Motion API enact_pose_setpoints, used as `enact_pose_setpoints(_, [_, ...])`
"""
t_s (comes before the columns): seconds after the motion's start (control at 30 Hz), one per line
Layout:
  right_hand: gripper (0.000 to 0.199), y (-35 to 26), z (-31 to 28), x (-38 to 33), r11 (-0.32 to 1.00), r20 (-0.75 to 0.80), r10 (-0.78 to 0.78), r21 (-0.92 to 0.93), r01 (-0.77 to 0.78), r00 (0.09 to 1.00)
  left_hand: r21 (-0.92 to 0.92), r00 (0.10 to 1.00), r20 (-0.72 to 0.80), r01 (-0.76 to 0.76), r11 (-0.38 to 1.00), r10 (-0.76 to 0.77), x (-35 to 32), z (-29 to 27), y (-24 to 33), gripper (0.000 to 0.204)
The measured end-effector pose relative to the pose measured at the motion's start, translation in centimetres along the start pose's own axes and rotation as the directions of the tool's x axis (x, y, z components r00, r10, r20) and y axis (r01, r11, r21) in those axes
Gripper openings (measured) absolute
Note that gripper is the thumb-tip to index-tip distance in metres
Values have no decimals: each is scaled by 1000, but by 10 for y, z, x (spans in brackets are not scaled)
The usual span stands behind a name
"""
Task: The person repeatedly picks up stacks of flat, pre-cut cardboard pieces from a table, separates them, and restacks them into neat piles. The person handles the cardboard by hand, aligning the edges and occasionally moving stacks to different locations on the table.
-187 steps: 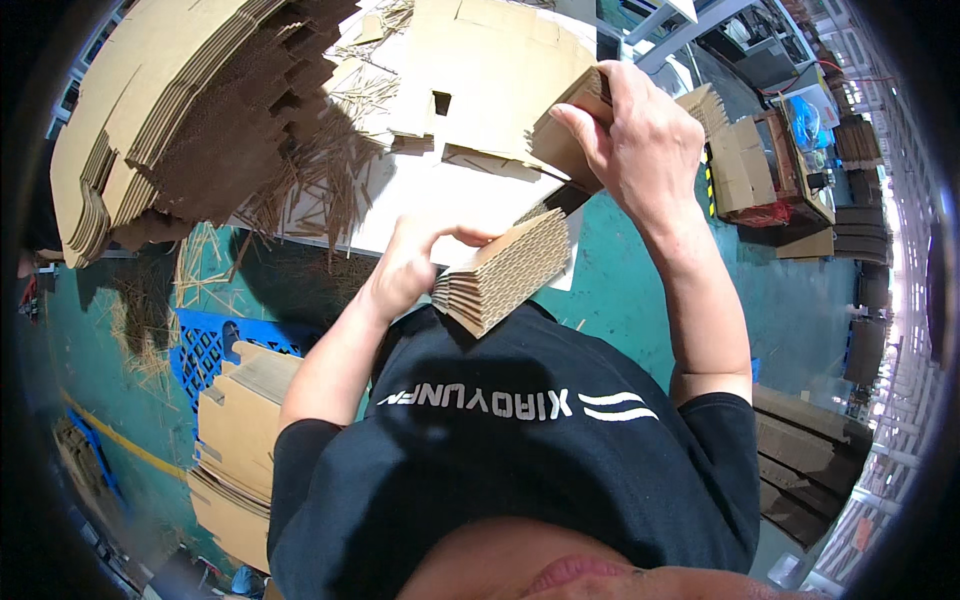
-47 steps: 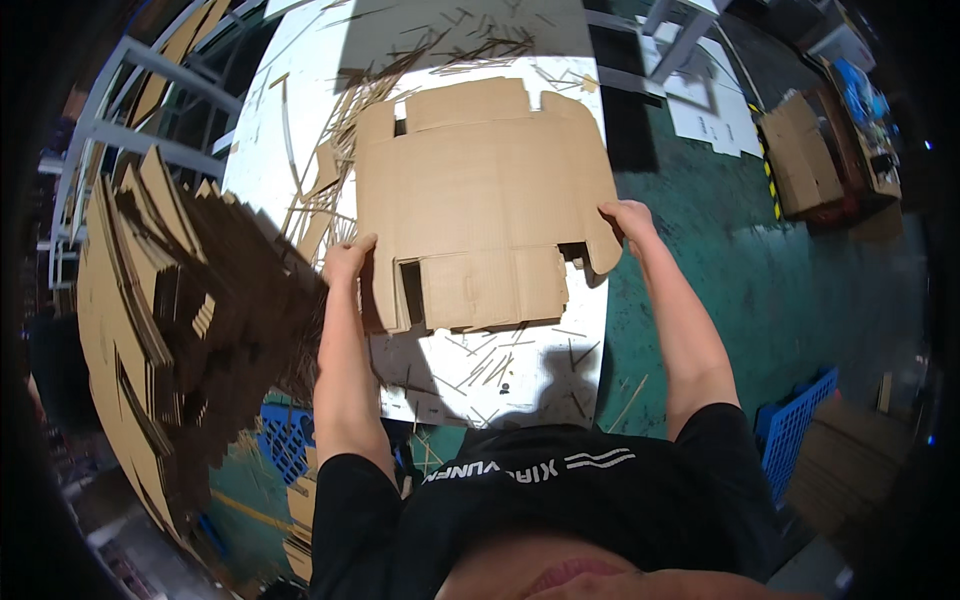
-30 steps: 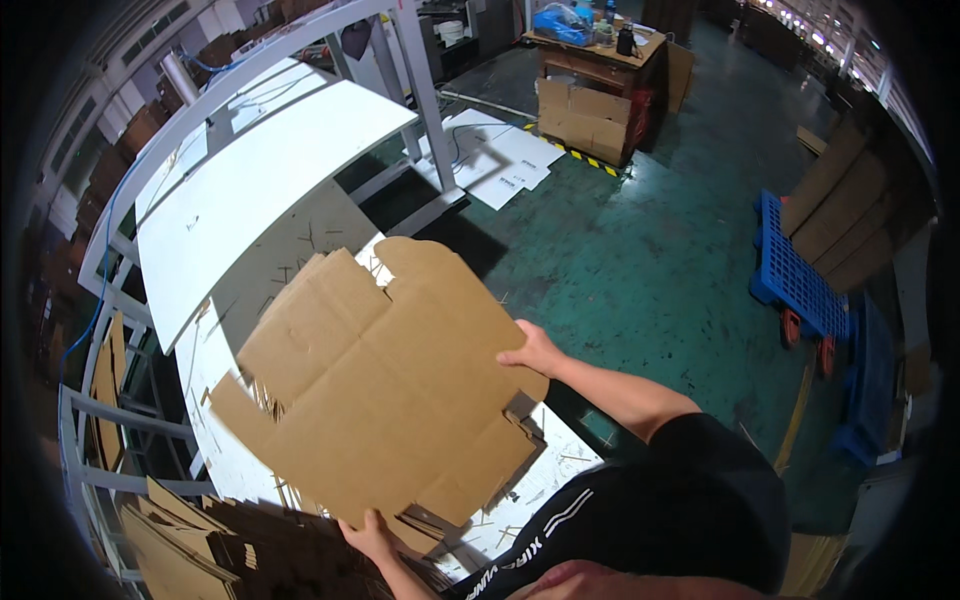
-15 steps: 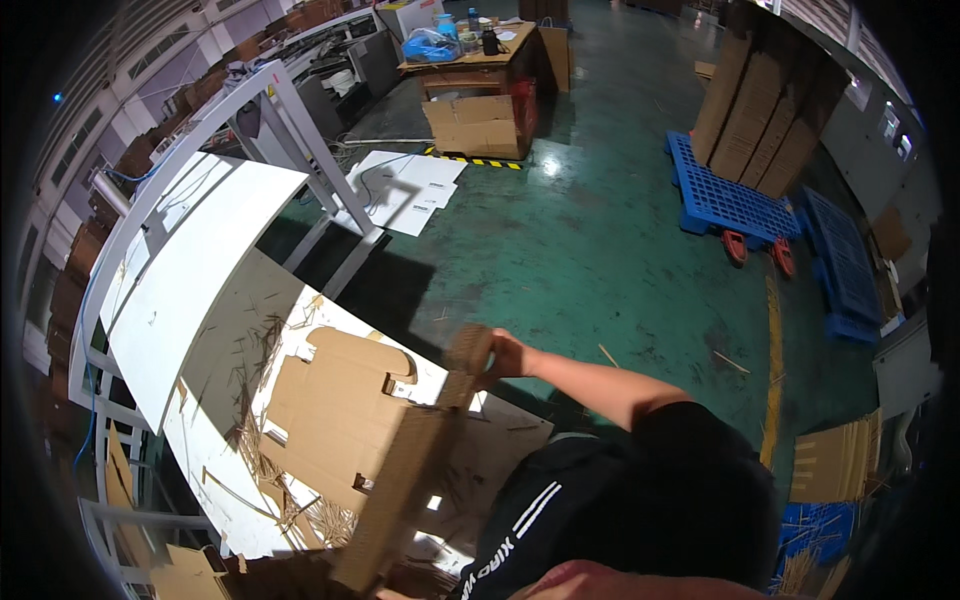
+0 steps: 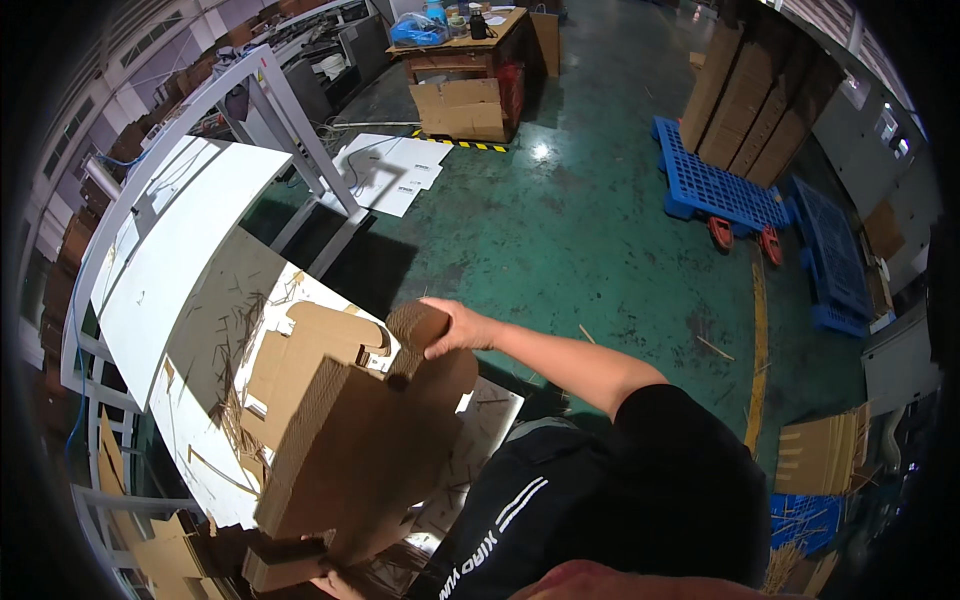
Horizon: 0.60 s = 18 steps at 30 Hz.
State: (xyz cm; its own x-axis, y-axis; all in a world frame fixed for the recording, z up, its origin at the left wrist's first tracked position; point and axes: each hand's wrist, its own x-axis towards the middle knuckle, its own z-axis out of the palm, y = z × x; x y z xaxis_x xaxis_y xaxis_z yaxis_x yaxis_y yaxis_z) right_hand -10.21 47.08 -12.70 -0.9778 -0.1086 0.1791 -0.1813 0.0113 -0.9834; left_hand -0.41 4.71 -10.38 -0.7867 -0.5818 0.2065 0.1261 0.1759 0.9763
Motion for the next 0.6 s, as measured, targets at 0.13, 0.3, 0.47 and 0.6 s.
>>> enact_pose_setpoints(0.13, [76,-4,0,2,991,74,41,122,-50,996,-19,999,-35,3,1000,-3,2,-13,5,56])
enact_pose_setpoints(0.3, [86,-1,-1,3,987,132,43,151,-63,990,-31,998,-56,28,999,-30,-3,-19,5,57])
enact_pose_setpoints(0.47, [88,-88,0,20,860,-49,-405,-358,362,913,-54,995,-80,58,997,-63,-8,-22,3,59])
enact_pose_setpoints(0.6, [74,-185,101,25,350,279,-777,-553,756,564,-48,993,-89,70,996,-74,-10,-21,8,60])
